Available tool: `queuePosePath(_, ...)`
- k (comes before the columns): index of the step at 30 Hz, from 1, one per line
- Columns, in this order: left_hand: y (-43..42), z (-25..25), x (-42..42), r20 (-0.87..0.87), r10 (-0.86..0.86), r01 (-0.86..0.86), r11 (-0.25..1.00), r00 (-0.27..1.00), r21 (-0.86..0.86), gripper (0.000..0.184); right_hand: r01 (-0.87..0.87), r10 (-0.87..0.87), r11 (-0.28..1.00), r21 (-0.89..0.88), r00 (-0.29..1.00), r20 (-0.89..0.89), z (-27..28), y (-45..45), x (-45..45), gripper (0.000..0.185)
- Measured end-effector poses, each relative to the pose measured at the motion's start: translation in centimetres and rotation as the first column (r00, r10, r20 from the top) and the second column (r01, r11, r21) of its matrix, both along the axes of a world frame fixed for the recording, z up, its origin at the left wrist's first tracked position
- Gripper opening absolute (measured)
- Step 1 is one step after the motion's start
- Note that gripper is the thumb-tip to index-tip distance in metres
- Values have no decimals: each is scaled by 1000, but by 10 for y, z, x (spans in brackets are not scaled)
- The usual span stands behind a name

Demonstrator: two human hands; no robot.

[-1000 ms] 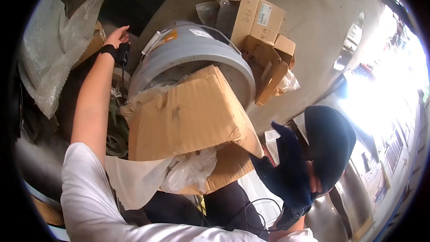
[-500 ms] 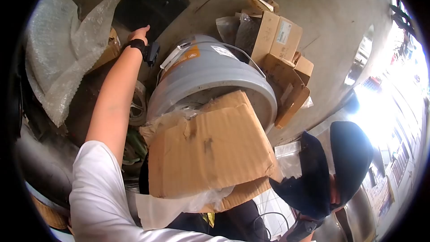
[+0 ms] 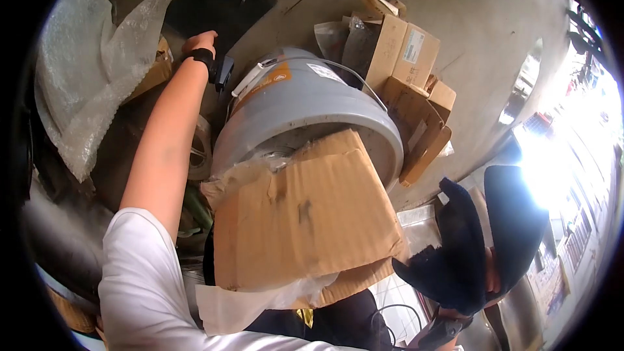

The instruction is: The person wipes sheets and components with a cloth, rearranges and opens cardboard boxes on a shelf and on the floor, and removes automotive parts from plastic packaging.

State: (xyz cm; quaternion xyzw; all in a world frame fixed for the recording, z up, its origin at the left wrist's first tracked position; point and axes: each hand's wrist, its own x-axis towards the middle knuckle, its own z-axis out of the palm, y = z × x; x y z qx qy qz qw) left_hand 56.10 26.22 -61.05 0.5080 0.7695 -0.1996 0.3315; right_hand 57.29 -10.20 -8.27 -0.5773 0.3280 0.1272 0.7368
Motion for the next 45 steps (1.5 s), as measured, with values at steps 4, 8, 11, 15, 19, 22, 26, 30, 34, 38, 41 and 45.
queuePosePath(4, 12, -36, -15, -137, -13, 20, 999, 990, 49, 69, 0, 0, 1000, 3, 1000, 11, 0, -2, 0, 33)
queuePosePath(8, 8, -20, -33, 171, 112, -95, 990, 979, -100, 75, 6, -6, 1000, -1, 1000, 4, 0, -3, 0, 32)
queuePosePath(11, -6, 45, -21, 241, 37, -24, 998, 970, -57, 55, 6, -6, 1000, 0, 1000, 9, 4, -4, 0, 31)
queuePosePath(15, -2, 65, -52, 716, 220, -147, 975, 662, -164, 27, -24, 21, 997, 77, 999, 39, 18, -4, 0, 31)
queuePosePath(19, 20, 229, -51, 847, 95, 24, 992, 524, -126, 20, 42, -42, 999, 19, 998, 38, 44, 24, 1, 40)
queuePosePath(22, 42, 331, -66, 727, -505, 336, 860, 465, 383, 27, -98, 91, 982, 160, 995, 51, 82, 37, 8, 36)
queuePosePath(26, 47, 458, -85, 379, -810, 429, 567, 448, 703, 33, -259, 258, 965, 44, 966, 25, 132, 46, 2, 34)
queuePosePath(30, 49, 524, -137, 264, -756, 559, 631, 599, 538, 40, -595, 639, 693, -406, 768, -35, 178, 76, -4, 22)
queuePosePath(34, 40, 586, -184, 483, -445, 362, 895, 754, 260, 47, -590, 764, 594, -547, 627, 154, 219, 90, -17, 20)
queuePosePath(38, -1, 673, -219, 617, -284, 228, 959, 734, 171, 43, -637, 842, 490, -595, 523, 132, 258, 90, -24, 23)
queuePosePath(41, -37, 686, -266, 715, -352, 139, 930, 605, 340, 43, -605, 860, 480, -635, 467, 206, 269, 85, -36, 25)
queuePosePath(45, -73, 758, -294, 826, -268, 333, 937, 496, 105, 42, -699, 971, 229, -677, 216, 106, 264, 76, -49, 39)
